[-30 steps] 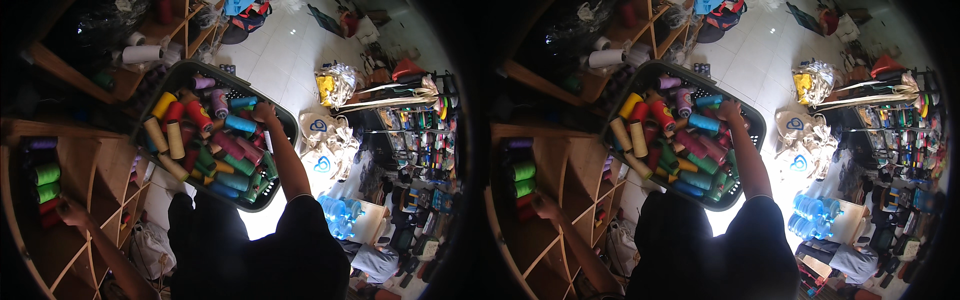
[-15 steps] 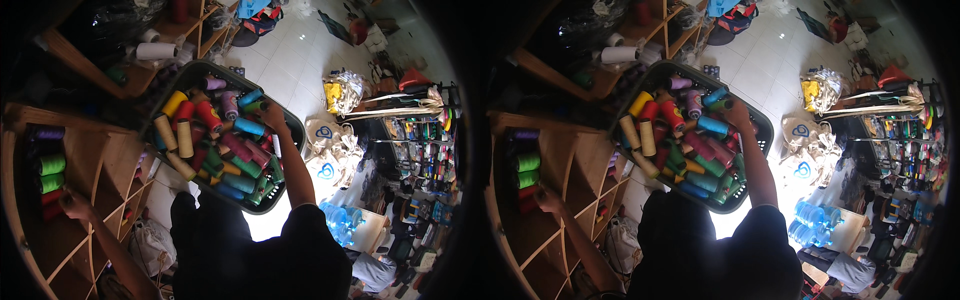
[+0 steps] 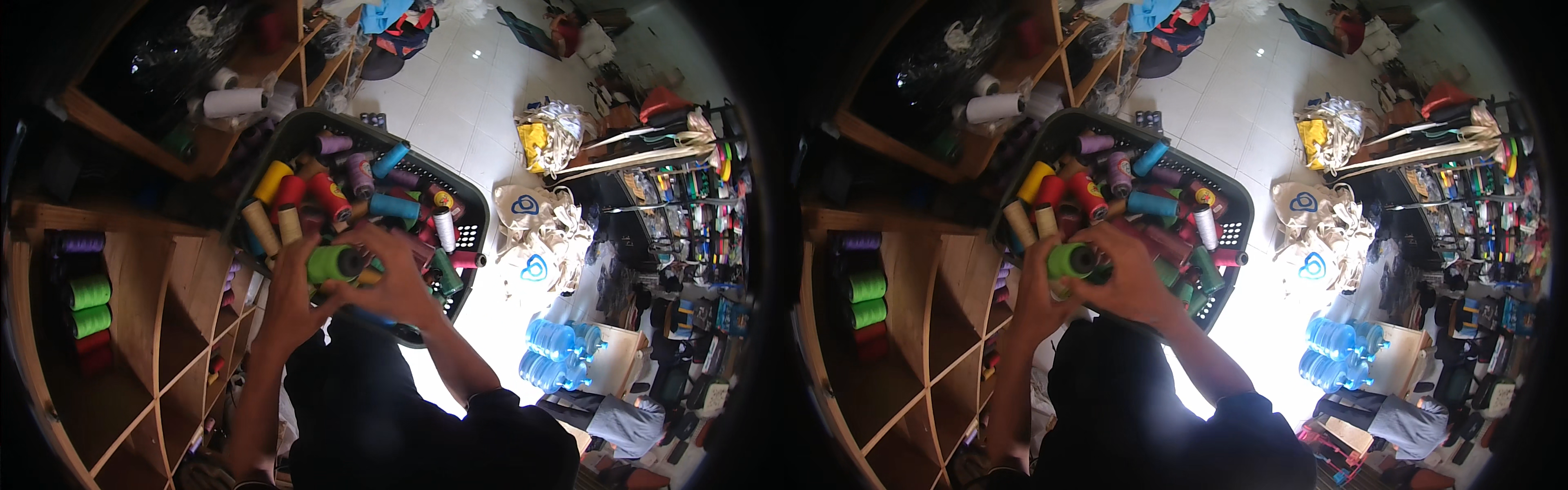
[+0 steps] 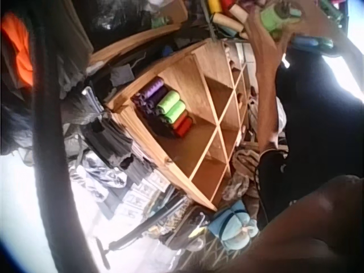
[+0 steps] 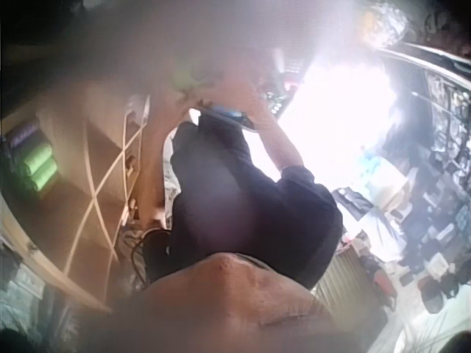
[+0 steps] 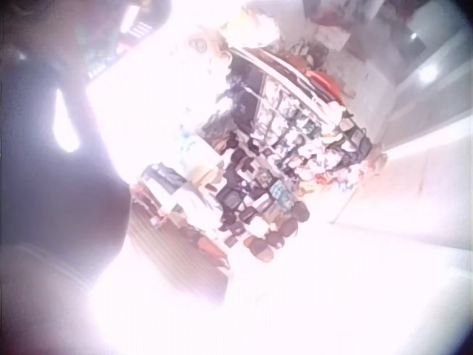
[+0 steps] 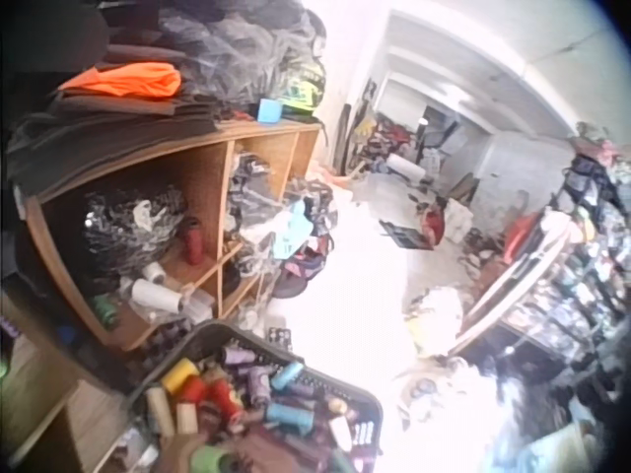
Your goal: The person picks up thread spools from a plastic basket and places them into a wooden shelf, arranging them by color. The person handles spools of various colors including purple, red, green, and beige, moving them one by one from the basket to the shelf.
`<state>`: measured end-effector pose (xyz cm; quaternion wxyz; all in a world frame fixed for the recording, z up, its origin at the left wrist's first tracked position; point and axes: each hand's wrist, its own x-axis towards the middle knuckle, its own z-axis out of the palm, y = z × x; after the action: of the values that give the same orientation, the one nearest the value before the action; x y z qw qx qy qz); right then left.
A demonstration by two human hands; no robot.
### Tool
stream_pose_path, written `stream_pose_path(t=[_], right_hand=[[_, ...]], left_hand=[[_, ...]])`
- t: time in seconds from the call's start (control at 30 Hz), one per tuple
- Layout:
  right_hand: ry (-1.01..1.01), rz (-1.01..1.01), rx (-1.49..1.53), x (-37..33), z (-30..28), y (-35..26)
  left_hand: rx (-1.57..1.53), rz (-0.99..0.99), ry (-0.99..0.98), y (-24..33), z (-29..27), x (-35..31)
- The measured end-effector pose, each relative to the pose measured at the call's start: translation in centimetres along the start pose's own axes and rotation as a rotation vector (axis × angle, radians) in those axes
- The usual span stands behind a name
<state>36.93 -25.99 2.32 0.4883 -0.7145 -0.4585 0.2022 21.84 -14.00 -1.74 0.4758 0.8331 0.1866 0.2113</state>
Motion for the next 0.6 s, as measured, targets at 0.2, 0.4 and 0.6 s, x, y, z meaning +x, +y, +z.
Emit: stream_pose_path(t=[0.2, 0.4, 0.6], right_hand=[[0.057, 0.359, -0.077, 3.1, -8.1, 11.6], [-0.567, 0.284, -0.937, 5.2, -10.3, 25.9], [-0.677, 0.328, -1.042, 5.8, -8.9, 28.3]], left_hand=[[-0.12, -0.327, 0.057, -1.3, -0.5, -3.0], [-0.084, -0.448, 0.378, -3.2, -3.3, -6.5], [-0.04, -0.523, 0.516, -4.6, -5.6, -9.8]])
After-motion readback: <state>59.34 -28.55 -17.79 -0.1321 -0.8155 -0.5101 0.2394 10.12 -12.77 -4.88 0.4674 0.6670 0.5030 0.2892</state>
